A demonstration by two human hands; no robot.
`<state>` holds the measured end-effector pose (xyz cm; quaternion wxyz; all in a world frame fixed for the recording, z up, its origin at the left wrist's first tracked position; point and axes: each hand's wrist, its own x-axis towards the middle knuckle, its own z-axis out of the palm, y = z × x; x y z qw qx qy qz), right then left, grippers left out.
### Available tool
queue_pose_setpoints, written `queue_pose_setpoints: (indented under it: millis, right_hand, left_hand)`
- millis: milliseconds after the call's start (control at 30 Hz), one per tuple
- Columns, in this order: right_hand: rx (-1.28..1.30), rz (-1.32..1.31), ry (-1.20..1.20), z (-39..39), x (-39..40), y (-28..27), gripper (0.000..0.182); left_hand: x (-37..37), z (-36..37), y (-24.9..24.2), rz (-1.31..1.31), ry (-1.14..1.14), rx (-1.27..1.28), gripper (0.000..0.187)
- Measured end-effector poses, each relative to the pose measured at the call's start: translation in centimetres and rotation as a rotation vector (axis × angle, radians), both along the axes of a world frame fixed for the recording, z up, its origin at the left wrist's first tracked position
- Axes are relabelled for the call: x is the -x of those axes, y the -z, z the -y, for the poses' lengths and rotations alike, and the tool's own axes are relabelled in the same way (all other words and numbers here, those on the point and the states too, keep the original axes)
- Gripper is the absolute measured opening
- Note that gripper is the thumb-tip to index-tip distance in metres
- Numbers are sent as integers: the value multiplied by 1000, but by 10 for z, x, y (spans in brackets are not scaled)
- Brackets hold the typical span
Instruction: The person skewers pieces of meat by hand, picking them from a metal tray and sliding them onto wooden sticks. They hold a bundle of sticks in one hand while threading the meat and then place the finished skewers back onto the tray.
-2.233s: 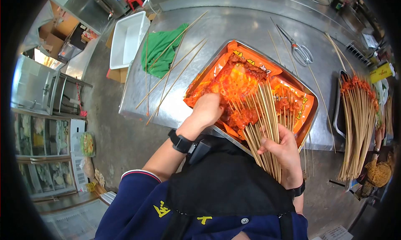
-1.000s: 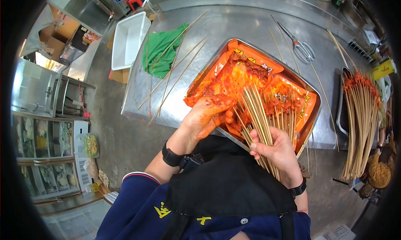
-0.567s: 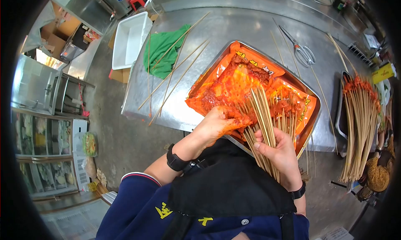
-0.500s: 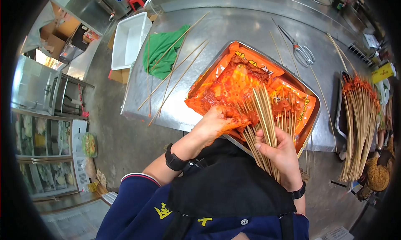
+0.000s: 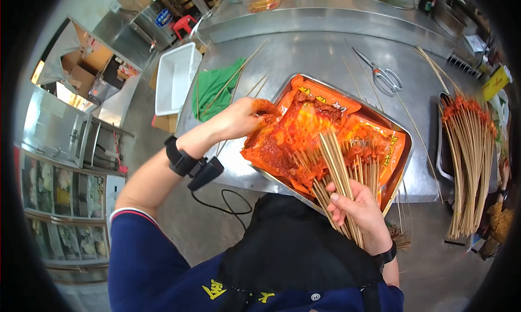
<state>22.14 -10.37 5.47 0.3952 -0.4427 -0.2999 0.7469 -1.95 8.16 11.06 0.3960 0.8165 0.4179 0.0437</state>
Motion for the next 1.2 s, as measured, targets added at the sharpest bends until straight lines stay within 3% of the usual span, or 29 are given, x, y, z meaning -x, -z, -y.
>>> queue_pose_setpoints:
  millis: [167,300,667,700,767,800,867,967,1000,1067,1200]
  right_hand:
    - [-9,-44,-29,2,-3,9,21]
    - [18,-94,-29,2,-7,13,22]
    - [79,-39,-46,-4,-14,-1,23]
    - [83,-30,-52,-5,-13,-1,23]
    - [92,-14,-61,-5,-12,-3,23]
    - [91,-4,-56,-5,-11,-3,23]
    - [83,9,-57,-5,-10,-4,22]
    - [87,16,-33,-4,-9,0,23]
    - [88,11,-36,-3,-9,2,23]
    - [71,14,-31,-3,-9,4,23]
    - [69,22,-51,-3,-7,3,22]
  left_hand:
    - [-33,-23,4,-338,342,-320,42]
    - [-64,-35,34,-424,562,-561,44]
    - [-151,-66,67,-649,716,-373,63]
    - [-147,-71,81,-645,715,-369,63]
    - [-139,-79,110,-369,731,-636,49]
    - [-139,-79,112,-362,725,-635,49]
    - [-143,-69,84,-613,729,-314,54]
    - [-111,-58,87,-579,713,-265,50]
    - [-91,-52,91,-438,777,-398,50]
    - [-68,-39,80,-557,752,-279,51]
    - [-43,-34,68,-551,684,-161,48]
